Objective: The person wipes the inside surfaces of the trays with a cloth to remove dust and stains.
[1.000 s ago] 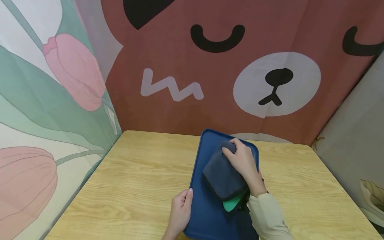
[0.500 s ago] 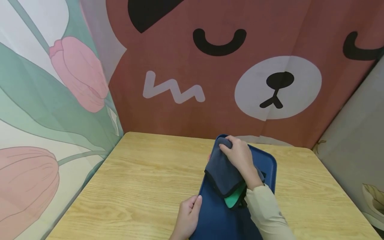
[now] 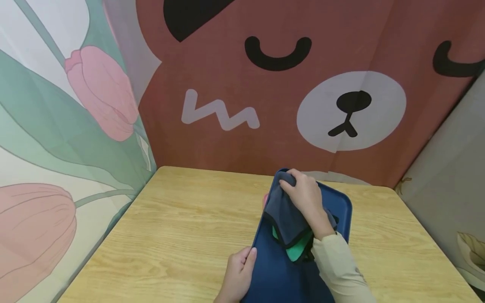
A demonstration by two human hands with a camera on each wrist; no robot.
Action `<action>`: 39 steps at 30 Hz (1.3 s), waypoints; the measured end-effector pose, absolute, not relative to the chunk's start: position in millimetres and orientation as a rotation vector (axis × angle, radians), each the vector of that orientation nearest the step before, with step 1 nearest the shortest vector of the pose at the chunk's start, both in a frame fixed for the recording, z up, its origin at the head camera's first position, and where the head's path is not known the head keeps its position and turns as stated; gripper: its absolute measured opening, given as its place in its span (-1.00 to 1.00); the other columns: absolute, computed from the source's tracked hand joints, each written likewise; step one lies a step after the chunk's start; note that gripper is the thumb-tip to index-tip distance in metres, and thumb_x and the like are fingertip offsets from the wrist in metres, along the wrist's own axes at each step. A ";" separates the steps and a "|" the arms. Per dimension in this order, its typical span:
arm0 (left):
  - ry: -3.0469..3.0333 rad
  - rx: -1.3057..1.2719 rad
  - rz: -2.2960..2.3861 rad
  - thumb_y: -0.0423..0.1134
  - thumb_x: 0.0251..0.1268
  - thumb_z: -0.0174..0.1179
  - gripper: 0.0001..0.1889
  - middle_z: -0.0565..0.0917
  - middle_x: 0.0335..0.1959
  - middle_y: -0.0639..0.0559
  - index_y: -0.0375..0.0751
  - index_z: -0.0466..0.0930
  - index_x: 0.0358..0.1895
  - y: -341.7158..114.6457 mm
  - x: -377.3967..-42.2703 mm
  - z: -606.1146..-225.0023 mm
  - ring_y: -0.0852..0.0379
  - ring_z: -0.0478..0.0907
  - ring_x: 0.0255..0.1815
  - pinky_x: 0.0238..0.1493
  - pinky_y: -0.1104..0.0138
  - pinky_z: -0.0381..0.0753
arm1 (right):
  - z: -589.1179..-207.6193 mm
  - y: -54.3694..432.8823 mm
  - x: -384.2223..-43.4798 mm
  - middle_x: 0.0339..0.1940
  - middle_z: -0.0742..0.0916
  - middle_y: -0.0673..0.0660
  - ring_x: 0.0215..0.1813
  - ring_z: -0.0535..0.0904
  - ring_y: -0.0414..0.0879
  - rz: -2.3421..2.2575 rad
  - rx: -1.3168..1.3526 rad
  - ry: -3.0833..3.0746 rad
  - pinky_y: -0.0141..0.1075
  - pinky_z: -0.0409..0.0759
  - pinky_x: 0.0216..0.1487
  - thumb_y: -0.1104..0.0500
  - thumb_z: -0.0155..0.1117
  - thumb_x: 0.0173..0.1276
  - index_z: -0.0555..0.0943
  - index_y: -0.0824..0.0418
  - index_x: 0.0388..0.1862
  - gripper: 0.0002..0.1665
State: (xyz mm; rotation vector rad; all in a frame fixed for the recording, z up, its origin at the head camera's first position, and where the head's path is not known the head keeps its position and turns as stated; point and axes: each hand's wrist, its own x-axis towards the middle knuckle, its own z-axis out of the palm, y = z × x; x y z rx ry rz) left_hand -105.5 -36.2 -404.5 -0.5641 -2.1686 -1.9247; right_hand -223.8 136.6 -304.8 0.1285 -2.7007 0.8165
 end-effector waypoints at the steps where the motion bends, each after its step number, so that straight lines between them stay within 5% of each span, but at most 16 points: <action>1: -2.171 -0.573 -1.921 -0.45 0.36 -0.15 -0.71 0.34 -0.76 0.05 -0.40 0.46 -0.53 -36.1 -105.6 -403.6 0.32 0.32 -0.67 -0.64 0.49 0.37 | -304.3 137.3 -223.7 -0.12 0.61 0.31 -0.24 0.50 0.12 0.806 0.124 -2.702 -0.01 0.44 -0.23 0.06 0.15 0.24 0.52 0.26 -0.01 -0.60; 7: -2.164 -0.654 -1.869 -0.50 0.34 -0.17 -0.71 0.29 -0.74 0.17 -0.38 0.41 -0.56 -36.5 -105.7 -404.2 0.38 0.26 -0.68 -0.67 0.51 0.33 | -303.0 142.4 -221.6 -0.15 0.62 0.29 -0.28 0.51 0.10 0.752 0.112 -2.684 -0.03 0.45 -0.29 0.06 0.18 0.23 0.53 0.24 -0.03 -0.62; 16: -2.110 -0.644 -1.857 -0.46 0.35 -0.15 -0.70 0.34 -0.78 0.10 -0.30 0.43 -0.57 -32.9 -116.1 -436.6 0.38 0.31 -0.67 -0.66 0.49 0.39 | -303.0 150.4 -219.9 -0.22 0.63 0.29 -0.34 0.51 0.09 0.712 0.090 -2.637 -0.06 0.47 -0.36 0.08 0.19 0.22 0.55 0.25 -0.09 -0.66; 24: -2.049 -0.653 -1.905 -0.41 0.38 -0.15 -0.73 0.57 -0.65 -0.09 -0.38 0.52 -0.44 -34.4 -115.2 -437.5 0.31 0.48 -0.58 -0.58 0.40 0.51 | -305.1 156.7 -221.1 -0.24 0.63 0.29 -0.34 0.51 0.09 0.701 0.056 -2.640 -0.05 0.45 -0.38 0.08 0.19 0.22 0.55 0.22 -0.11 -0.69; 39: -2.069 -0.573 -1.930 -0.50 0.35 -0.17 -0.73 0.52 -0.69 -0.12 -0.45 0.51 -0.43 -39.3 -116.6 -437.2 0.28 0.46 -0.61 -0.62 0.38 0.49 | -314.8 178.2 -219.9 -0.06 0.58 0.36 -0.26 0.51 0.20 0.668 0.016 -2.668 0.01 0.44 -0.31 0.06 0.17 0.24 0.51 0.19 0.06 -0.57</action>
